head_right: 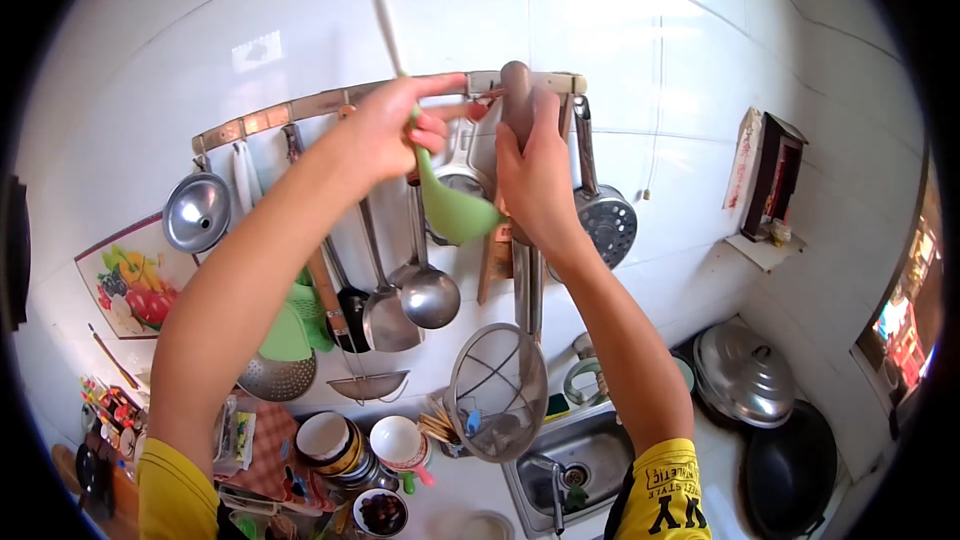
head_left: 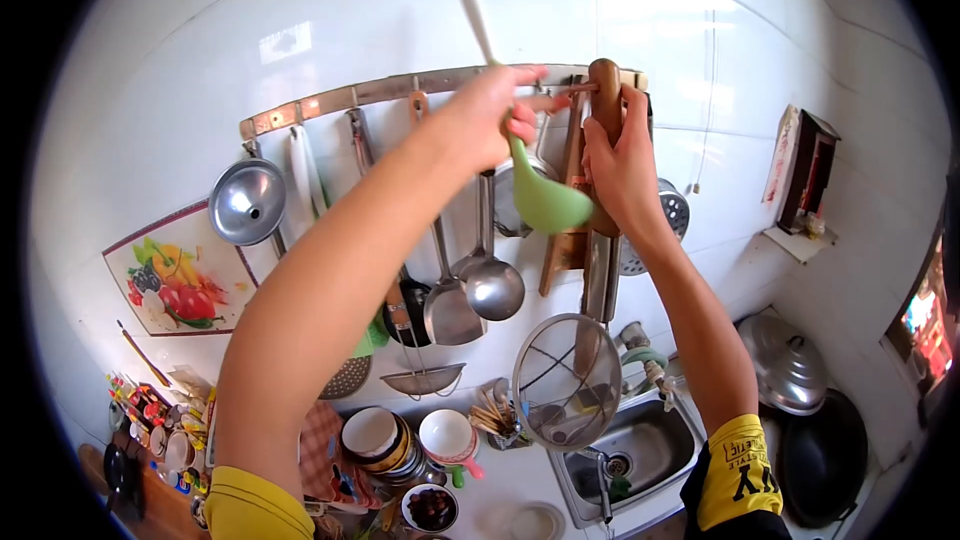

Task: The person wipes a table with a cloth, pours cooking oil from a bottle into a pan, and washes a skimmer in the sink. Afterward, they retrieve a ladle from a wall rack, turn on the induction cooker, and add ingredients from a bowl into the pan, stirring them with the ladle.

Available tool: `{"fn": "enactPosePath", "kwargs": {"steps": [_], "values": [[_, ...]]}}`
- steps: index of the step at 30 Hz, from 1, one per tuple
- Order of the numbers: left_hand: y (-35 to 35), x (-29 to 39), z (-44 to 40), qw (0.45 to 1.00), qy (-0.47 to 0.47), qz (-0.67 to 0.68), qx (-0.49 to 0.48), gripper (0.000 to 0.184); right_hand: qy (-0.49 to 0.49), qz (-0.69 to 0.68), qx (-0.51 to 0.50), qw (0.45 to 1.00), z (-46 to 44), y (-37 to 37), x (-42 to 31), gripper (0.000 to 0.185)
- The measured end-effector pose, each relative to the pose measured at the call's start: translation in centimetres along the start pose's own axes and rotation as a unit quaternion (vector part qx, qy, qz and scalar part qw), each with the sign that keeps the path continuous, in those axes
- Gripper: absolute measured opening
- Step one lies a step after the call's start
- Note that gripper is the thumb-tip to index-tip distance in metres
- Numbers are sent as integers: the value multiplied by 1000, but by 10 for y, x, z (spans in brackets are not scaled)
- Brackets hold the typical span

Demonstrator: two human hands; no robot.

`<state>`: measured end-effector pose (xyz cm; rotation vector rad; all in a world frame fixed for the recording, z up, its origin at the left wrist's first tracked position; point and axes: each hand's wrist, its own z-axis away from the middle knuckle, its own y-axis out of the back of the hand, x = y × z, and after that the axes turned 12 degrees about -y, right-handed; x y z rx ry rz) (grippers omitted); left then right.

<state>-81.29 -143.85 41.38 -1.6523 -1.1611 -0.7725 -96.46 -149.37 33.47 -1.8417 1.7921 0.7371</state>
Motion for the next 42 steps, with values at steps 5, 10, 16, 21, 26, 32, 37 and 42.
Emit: {"fn": "enactPosePath", "kwargs": {"steps": [5, 10, 16, 21, 26, 32, 37, 42], "values": [[-9, 6, -10, 997, 3, -60, -55, 32, 10, -11, -8, 1000, 16, 9, 21, 38], [-22, 5, -22, 983, -89, -137, -78, 30, 3, -15, 9, 1000, 30, 5, 23, 43], [-13, 18, -64, 967, -70, -226, -93, 22, 44, 39, 54, 997, 38, -19, 48, 41], [-7, 3, -78, 915, -49, -400, -32, 16, -31, 46, 34, 998, 48, -41, 68, 44], [-22, 6, -81, 916, -45, -394, -67, 17, -38, 19, 55, 998, 46, -45, 68, 44], [-11, 10, -104, 929, 10, -369, -20, 16, -48, -13, 63, 997, 45, -53, 70, 42], [-23, 5, -113, 917, -3, -391, 83, 14, -44, 12, 57, 997, 48, -61, 71, 42], [-35, -3, -116, 822, -115, -541, 135, 18, -35, 28, 63, 997, 45, -69, 69, 41]]}}
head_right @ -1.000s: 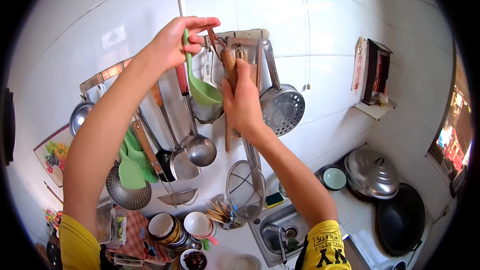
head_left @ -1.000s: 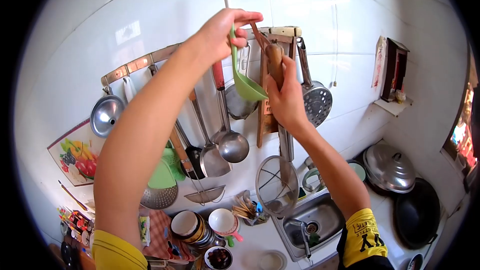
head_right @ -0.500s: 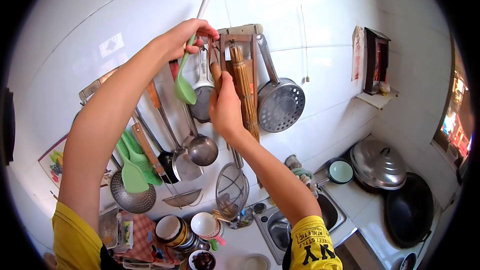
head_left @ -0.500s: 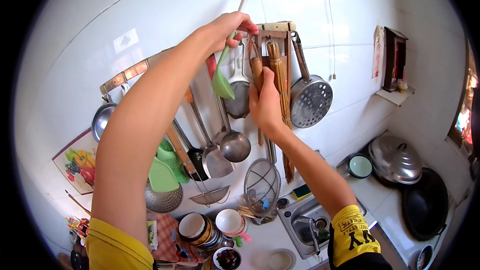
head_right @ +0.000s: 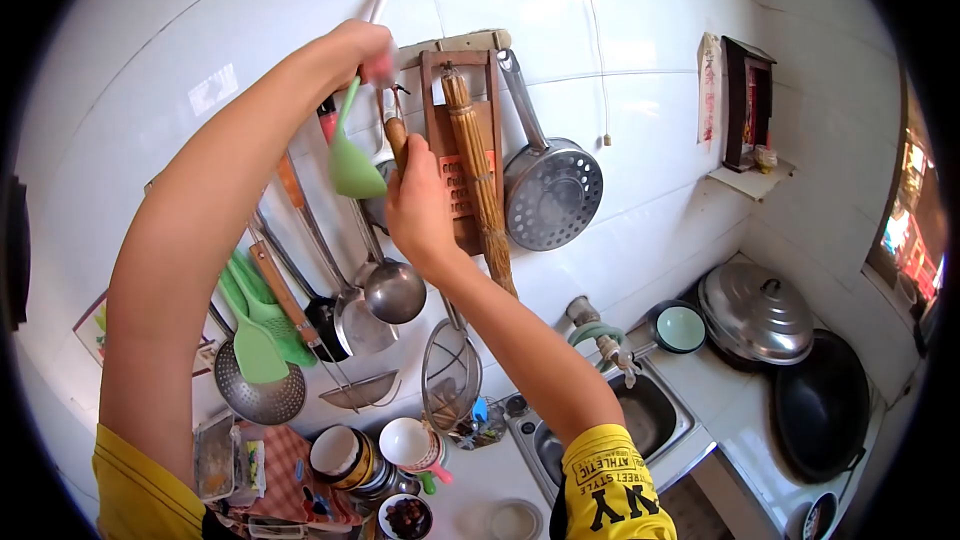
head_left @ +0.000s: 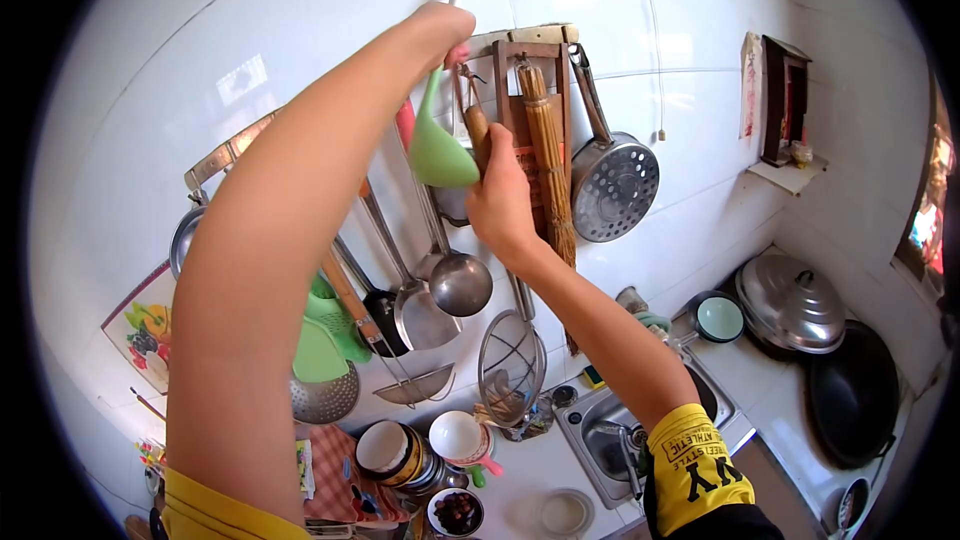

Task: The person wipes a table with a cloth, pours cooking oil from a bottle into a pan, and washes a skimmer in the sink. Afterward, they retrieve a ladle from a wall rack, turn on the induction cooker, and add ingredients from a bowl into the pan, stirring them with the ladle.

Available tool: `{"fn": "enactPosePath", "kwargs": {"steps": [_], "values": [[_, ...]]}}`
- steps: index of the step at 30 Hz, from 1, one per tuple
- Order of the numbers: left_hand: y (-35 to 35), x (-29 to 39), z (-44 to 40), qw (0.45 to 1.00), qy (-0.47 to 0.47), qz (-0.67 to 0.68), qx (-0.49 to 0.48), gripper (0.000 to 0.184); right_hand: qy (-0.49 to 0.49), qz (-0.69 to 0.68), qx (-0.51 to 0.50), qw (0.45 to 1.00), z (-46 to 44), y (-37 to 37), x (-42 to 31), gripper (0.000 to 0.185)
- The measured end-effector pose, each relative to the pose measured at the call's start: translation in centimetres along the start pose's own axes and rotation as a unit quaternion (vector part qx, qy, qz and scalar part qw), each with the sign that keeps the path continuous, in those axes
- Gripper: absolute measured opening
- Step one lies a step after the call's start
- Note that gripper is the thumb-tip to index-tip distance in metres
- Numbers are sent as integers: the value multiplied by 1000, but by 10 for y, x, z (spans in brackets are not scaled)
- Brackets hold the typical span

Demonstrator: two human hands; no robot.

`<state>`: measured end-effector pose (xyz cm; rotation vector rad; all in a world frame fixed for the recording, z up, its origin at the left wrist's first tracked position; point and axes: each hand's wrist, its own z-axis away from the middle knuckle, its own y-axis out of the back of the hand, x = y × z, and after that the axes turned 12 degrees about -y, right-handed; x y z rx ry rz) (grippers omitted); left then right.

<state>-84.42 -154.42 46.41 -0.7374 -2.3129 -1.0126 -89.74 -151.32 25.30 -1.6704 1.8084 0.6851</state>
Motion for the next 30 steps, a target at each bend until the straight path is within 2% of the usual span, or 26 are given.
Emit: {"fn": "enactPosePath", "kwargs": {"steps": [1, 2, 3, 6, 8, 10, 12, 14, 16, 18, 20, 23, 24, 25, 26, 28, 30], "values": [[0, 3, 1, 1000, -2, 1, -1, 18, 10, 14, 17, 1000, -1, -1, -1, 40], [1, 5, 1, 997, 0, -72, -40, 18, 9, 15, 18, 1000, 0, -1, -1, 40], [2, 5, 2, 986, 1, -147, -78, 36, -7, 28, 15, 999, 1, -1, -2, 43], [0, -2, 18, 986, 45, -145, -67, 35, -39, 40, 11, 998, 6, 1, -1, 46], [4, -3, 32, 990, 59, -117, -54, 29, -58, 40, 11, 997, 11, 4, 3, 44], [16, 3, 58, 999, 27, 11, -35, 17, -75, 61, 11, 995, 19, 5, 6, 42], [29, -3, 75, 998, 16, -10, -59, 14, -47, 66, 43, 996, 25, 3, 15, 41], [45, 2, 122, 996, -9, 77, -53, 13, -2, 75, 55, 996, 23, 1, 20, 35], [55, -7, 162, 991, -12, 96, -96, 14, -8, 107, 47, 993, 23, 0, 21, 39], [71, -13, 219, 981, 8, 170, -89, 18, -21, 136, 53, 989, 28, -1, 20, 46], [93, -27, 266, 954, 49, 259, -142, 24, -49, 176, 29, 983, 29, 1, 20, 53], [121, -51, 338, 958, 59, 250, -130, 29, -29, 247, 48, 967, 33, 4, 23, 57], [129, -60, 366, 959, 53, 251, -119, 29, -120, 304, -1, 945, 42, 13, -10, 59], [127, -80, 397, 960, -12, 264, -88, 30, -12, 316, 10, 949, 47, 17, -8, 60], [133, -98, 425, 959, -77, 265, -57, 32, 44, 341, 43, 938, 45, 17, 5, 58], [189, -78, 481, 958, 85, 254, -105, 32, 79, 290, 39, 953, 61, 26, -13, 45], [231, -93, 537, 968, 85, 227, -63, 35, 116, 114, 18, 986, 100, 34, -58, 35]]}}
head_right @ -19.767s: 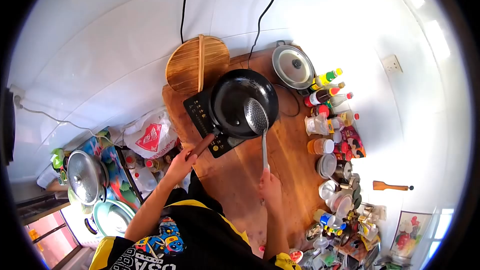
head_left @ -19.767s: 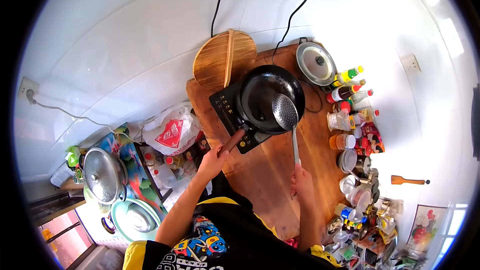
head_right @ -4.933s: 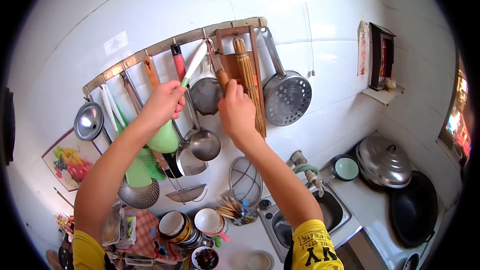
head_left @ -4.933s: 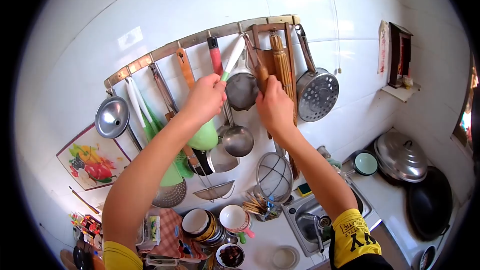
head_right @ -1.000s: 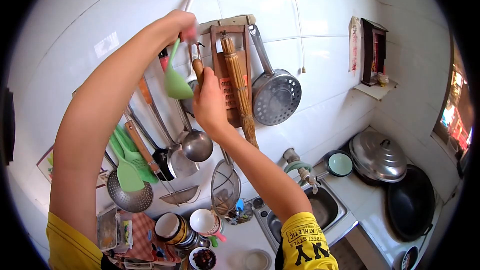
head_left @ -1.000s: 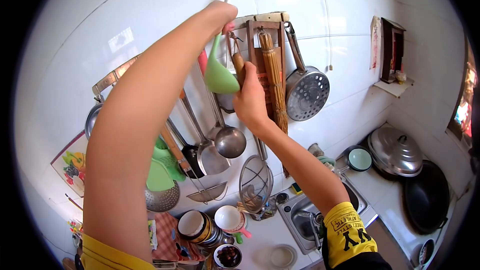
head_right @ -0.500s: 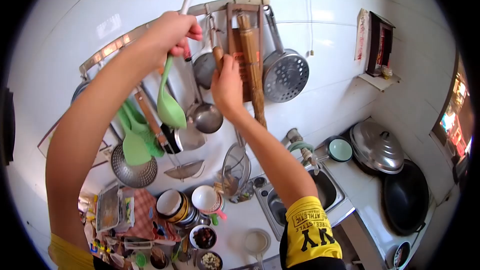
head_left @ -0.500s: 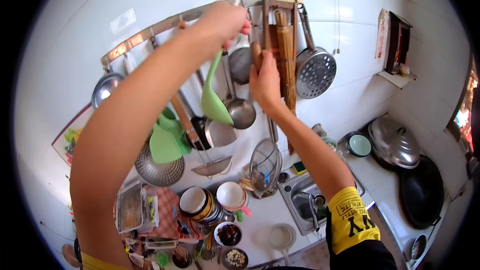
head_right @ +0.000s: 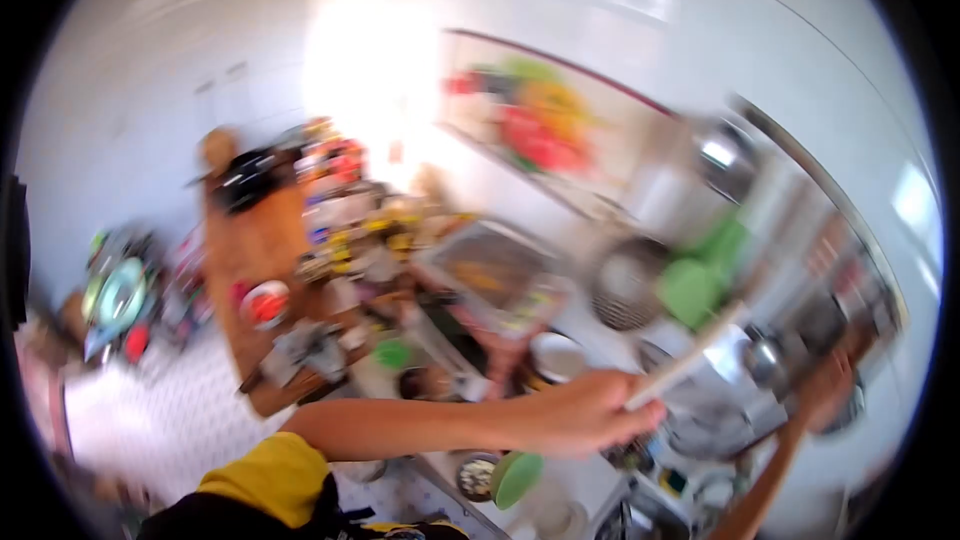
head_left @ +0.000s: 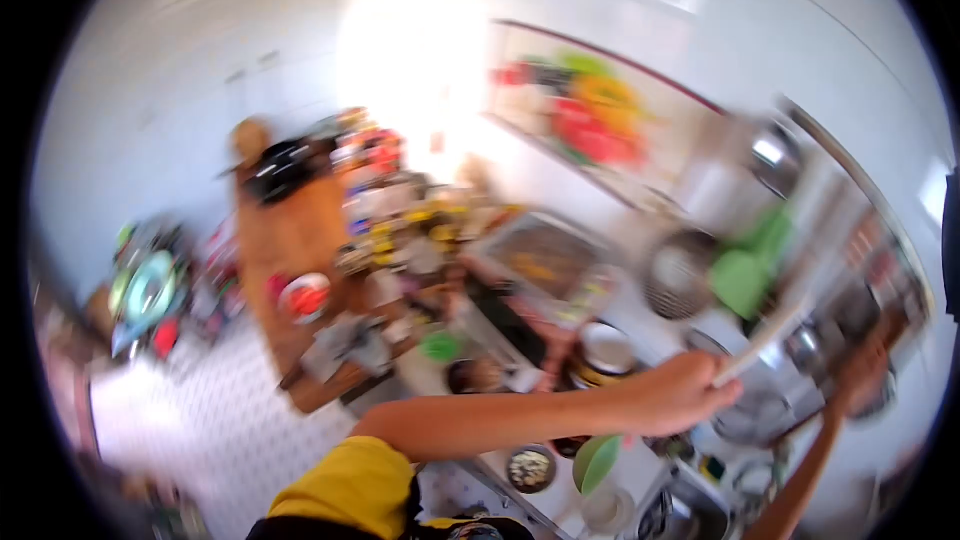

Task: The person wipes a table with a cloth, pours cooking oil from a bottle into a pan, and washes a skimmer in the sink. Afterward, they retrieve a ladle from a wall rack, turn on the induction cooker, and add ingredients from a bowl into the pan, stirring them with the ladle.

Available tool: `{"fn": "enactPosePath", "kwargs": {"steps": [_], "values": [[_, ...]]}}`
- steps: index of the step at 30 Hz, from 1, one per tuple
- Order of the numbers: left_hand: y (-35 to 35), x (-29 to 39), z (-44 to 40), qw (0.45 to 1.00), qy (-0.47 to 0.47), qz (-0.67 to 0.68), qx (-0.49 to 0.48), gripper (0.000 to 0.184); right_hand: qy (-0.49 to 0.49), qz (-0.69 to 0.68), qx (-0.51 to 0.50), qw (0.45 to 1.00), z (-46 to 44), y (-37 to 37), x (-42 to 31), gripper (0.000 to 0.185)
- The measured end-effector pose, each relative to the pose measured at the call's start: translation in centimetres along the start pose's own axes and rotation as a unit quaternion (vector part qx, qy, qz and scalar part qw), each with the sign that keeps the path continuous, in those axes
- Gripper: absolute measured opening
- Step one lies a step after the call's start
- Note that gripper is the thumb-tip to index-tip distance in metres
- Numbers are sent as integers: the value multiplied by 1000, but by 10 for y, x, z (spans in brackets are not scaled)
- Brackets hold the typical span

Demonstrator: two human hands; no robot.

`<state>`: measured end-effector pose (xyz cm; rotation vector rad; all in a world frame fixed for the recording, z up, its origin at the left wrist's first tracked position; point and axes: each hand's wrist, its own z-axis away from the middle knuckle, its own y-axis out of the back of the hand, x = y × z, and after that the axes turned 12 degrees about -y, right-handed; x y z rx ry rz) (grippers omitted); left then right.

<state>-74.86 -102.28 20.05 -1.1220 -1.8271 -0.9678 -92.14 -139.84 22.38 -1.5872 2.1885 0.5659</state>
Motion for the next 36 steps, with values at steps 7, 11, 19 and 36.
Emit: {"fn": "enactPosePath", "kwargs": {"steps": [7, 11, 19, 36], "values": [[170, 26, 246, 936, -70, -324, 120, 14, -318, -458, -326, 763, 373, 24, -295, 26], [232, -4, 407, 899, 75, -427, 61, 16, -629, -437, -560, 317, 544, -33, -402, 54], [335, -78, 693, 816, 161, -556, 3, 16, -592, -42, -805, 30, 689, -78, -655, 52], [698, -232, 926, 681, 418, -170, 577, 31, -735, -218, -641, 17, 944, -363, -884, 11]]}}
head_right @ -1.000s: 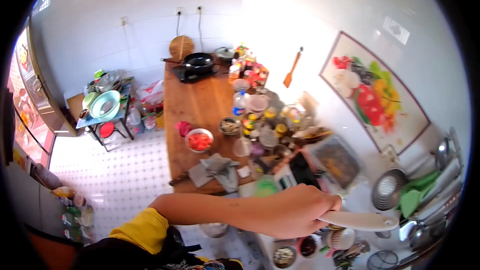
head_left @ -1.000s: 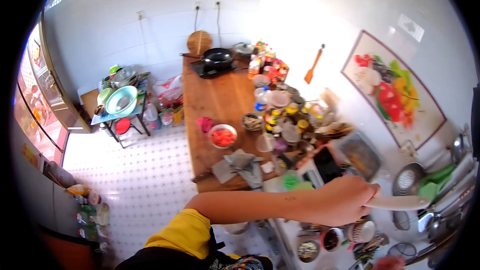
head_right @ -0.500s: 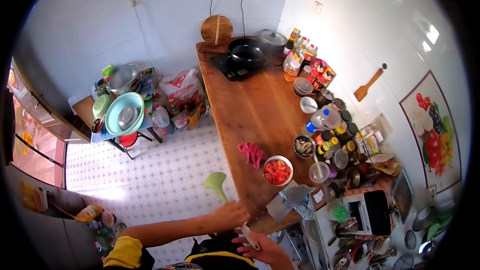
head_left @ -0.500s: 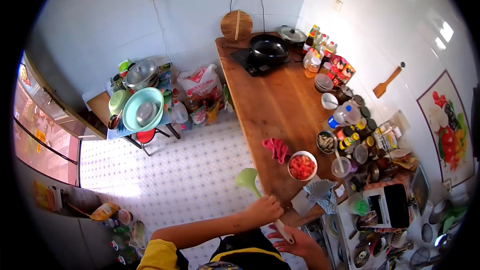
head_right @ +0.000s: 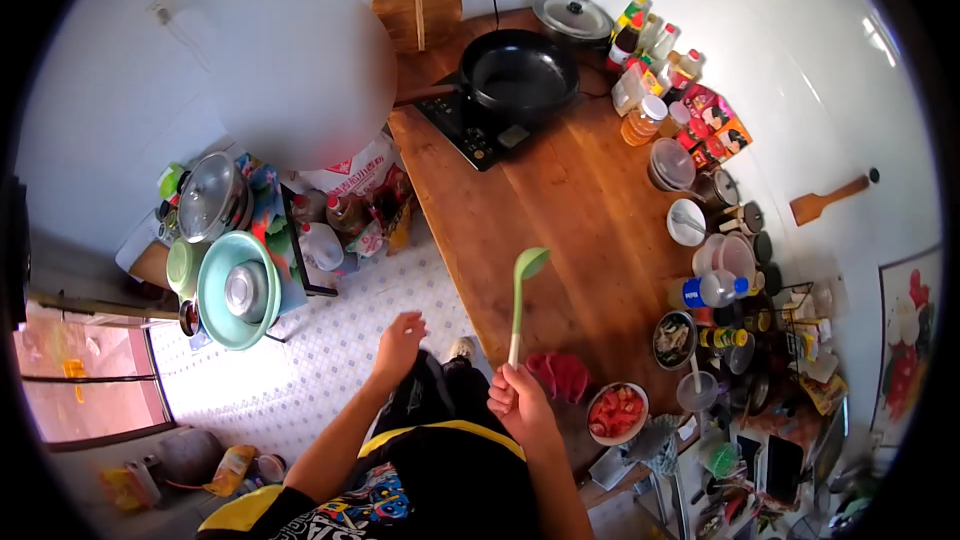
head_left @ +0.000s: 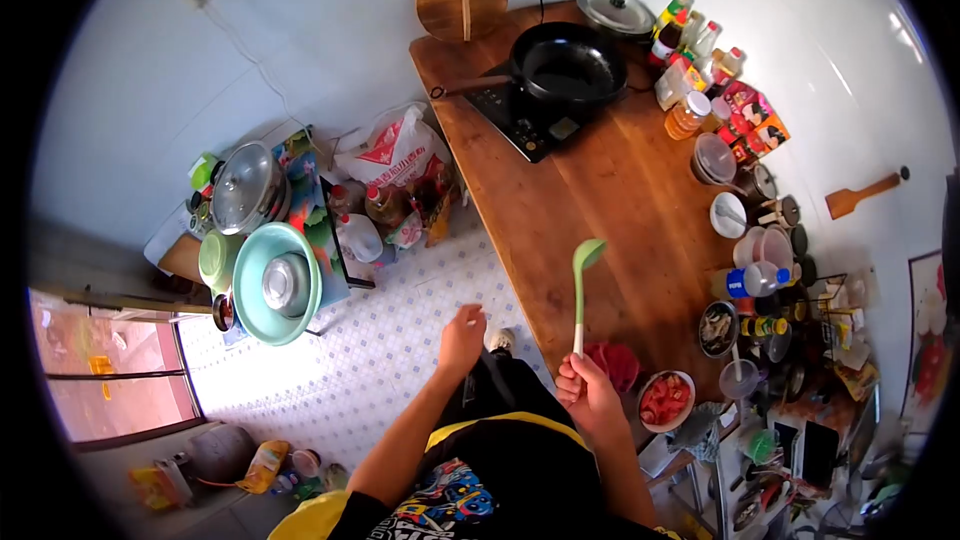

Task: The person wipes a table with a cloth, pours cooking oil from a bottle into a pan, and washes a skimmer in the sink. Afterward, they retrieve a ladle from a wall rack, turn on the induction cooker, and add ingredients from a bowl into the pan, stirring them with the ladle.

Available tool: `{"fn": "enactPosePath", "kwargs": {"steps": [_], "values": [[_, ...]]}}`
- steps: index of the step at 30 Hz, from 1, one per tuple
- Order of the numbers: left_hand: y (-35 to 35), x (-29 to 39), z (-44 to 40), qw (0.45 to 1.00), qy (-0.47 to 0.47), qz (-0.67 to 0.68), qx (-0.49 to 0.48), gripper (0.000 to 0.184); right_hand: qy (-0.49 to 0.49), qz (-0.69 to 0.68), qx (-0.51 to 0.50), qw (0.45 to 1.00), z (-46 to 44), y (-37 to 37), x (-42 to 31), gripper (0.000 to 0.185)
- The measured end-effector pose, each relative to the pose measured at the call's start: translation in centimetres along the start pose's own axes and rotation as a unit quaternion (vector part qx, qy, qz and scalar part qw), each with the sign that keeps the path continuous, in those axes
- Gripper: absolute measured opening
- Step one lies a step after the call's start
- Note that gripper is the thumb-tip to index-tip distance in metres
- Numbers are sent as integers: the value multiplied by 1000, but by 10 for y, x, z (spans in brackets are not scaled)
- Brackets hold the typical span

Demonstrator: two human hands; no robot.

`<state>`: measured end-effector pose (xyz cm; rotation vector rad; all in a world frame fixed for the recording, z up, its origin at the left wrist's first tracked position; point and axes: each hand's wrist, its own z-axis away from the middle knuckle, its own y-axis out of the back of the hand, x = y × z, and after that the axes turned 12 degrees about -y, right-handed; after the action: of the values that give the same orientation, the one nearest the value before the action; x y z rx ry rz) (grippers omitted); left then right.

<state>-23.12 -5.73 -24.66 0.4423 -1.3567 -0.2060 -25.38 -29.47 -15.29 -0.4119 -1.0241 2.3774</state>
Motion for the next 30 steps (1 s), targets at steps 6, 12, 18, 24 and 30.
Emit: {"fn": "enactPosePath", "kwargs": {"steps": [6, 12, 18, 24, 30], "values": [[-71, -125, -272, 826, 52, 538, -160, 44, 45, 29, 221, 974, -86, -38, -55, 19], [-88, -8, -378, 809, 178, 557, -60, 50, 32, -18, 378, 925, -154, -70, -68, 17], [-102, 10, -397, 861, 221, 457, -32, 38, -23, -71, 426, 902, -193, -106, -63, 13], [-96, 7, -402, 878, 249, 404, -61, 36, -26, -116, 448, 886, -212, -117, -63, 12], [-70, -16, -435, 860, 143, 489, 25, 38, -34, -134, 466, 874, -221, -136, -72, 9]]}}
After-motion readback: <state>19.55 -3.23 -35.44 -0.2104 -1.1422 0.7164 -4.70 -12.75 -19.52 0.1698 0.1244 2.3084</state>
